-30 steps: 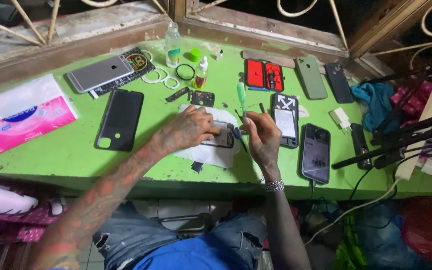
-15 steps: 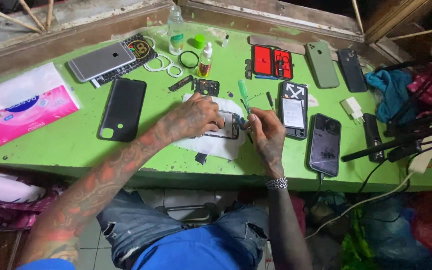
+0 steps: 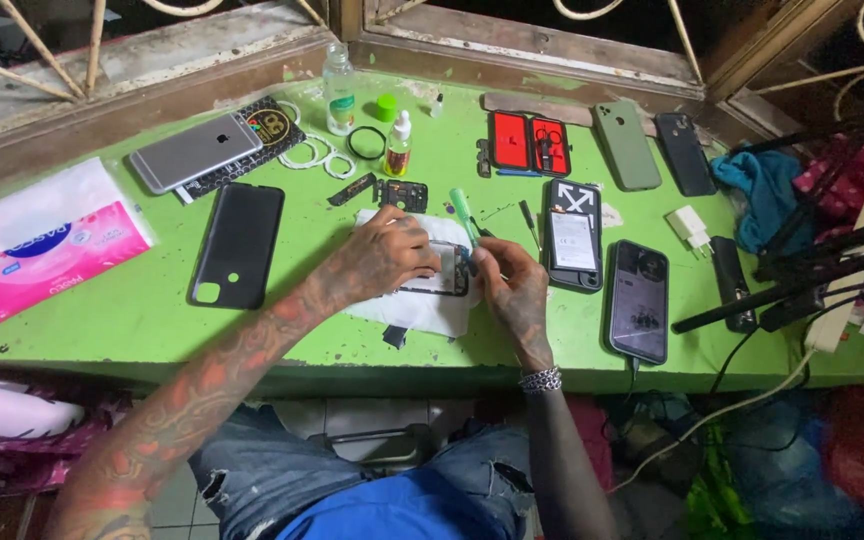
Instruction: Repairing a smartphone by carefully manipulating internal components and connectors on the motherboard at a repair bench.
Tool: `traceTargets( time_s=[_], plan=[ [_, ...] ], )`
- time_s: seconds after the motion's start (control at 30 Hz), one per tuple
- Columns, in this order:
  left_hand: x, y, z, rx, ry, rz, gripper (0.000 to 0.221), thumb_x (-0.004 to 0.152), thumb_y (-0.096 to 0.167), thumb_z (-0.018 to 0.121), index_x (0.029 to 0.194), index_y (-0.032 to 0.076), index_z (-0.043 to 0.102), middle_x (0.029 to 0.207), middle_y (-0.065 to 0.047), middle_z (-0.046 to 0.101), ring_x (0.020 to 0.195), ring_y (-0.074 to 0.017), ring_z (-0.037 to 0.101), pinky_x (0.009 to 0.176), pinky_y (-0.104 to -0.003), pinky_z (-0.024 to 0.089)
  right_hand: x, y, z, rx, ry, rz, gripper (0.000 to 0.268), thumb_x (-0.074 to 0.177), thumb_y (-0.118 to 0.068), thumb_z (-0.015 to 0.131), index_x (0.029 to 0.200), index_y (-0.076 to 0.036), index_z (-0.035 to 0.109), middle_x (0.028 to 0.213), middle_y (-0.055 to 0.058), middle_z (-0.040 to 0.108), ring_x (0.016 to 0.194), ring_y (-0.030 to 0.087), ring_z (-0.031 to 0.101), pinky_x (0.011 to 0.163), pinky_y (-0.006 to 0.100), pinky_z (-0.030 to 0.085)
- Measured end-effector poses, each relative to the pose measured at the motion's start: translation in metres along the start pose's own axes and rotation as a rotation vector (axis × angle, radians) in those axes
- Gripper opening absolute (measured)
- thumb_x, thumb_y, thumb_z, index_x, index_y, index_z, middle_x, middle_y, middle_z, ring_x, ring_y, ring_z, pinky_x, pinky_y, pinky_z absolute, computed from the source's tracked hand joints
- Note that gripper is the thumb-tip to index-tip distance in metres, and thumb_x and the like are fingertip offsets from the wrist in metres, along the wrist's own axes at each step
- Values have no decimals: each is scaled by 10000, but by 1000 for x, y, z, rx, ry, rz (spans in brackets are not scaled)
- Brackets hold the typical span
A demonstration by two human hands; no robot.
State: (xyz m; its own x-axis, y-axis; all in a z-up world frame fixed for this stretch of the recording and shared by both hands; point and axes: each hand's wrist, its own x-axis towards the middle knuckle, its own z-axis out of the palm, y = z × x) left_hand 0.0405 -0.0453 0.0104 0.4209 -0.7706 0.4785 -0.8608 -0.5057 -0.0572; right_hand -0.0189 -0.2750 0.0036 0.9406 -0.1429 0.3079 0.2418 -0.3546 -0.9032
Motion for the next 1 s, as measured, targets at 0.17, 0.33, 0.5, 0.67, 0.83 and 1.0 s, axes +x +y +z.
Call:
traceTargets(
  time_s=[0.17, 0.33, 0.5, 0.67, 0.83, 1.0],
  plan=[
    [-5, 1, 2, -18, 114, 10, 170, 941, 343, 745, 873, 189, 724, 837, 68, 651, 985, -118, 637, 1033, -382, 424, 0, -11, 7, -11, -85, 153, 229, 886, -146, 824, 1095, -58, 790, 870, 137, 771, 805, 212, 748, 658, 390, 634],
    [-4, 6, -8, -90, 299, 6, 141, 992, 313, 690, 911, 200, 709, 818, 68, 632, 957, -119, 655, 1043, -404, 407, 5, -22, 14, 120, -148, 309, 195, 886, -176, 809, 933, 8, 763, 662, 88, 668, 509, 118, 587, 429, 257, 498],
    [-5, 3, -4, -91, 523, 58, 71, 1025, 253, 654, 1058, 230, 713, 894, 76, 633, 997, -109, 653, 1051, -408, 394, 11, -45, 14, 345, -256, 447, 315, 930, -274, 757, 756, -28, 666, 557, 81, 574, 410, 141, 518, 349, 242, 340],
    [-8, 0, -15, -38, 530, 76, 96, 978, 186, 706, 1069, 213, 719, 885, 61, 632, 998, -123, 657, 1020, -417, 423, 15, -46, 18, 357, -308, 484, 343, 941, -270, 751, 728, -19, 657, 527, 81, 541, 391, 131, 494, 335, 226, 311],
    [-12, -1, -12, -38, 527, 93, 92, 968, 150, 717, 1045, 201, 715, 892, 46, 634, 1006, -135, 665, 996, -402, 451, 15, -47, 23, 390, -331, 513, 352, 945, -275, 747, 710, -30, 656, 532, 64, 533, 380, 109, 481, 329, 212, 307],
    [-13, -3, -11, -108, 520, 77, 161, 926, 118, 751, 1058, 207, 722, 889, 50, 653, 1014, -126, 673, 996, -399, 454, 16, -39, 22, 420, -355, 530, 369, 951, -280, 737, 697, -25, 661, 542, 59, 526, 384, 108, 491, 320, 206, 316]
  ],
)
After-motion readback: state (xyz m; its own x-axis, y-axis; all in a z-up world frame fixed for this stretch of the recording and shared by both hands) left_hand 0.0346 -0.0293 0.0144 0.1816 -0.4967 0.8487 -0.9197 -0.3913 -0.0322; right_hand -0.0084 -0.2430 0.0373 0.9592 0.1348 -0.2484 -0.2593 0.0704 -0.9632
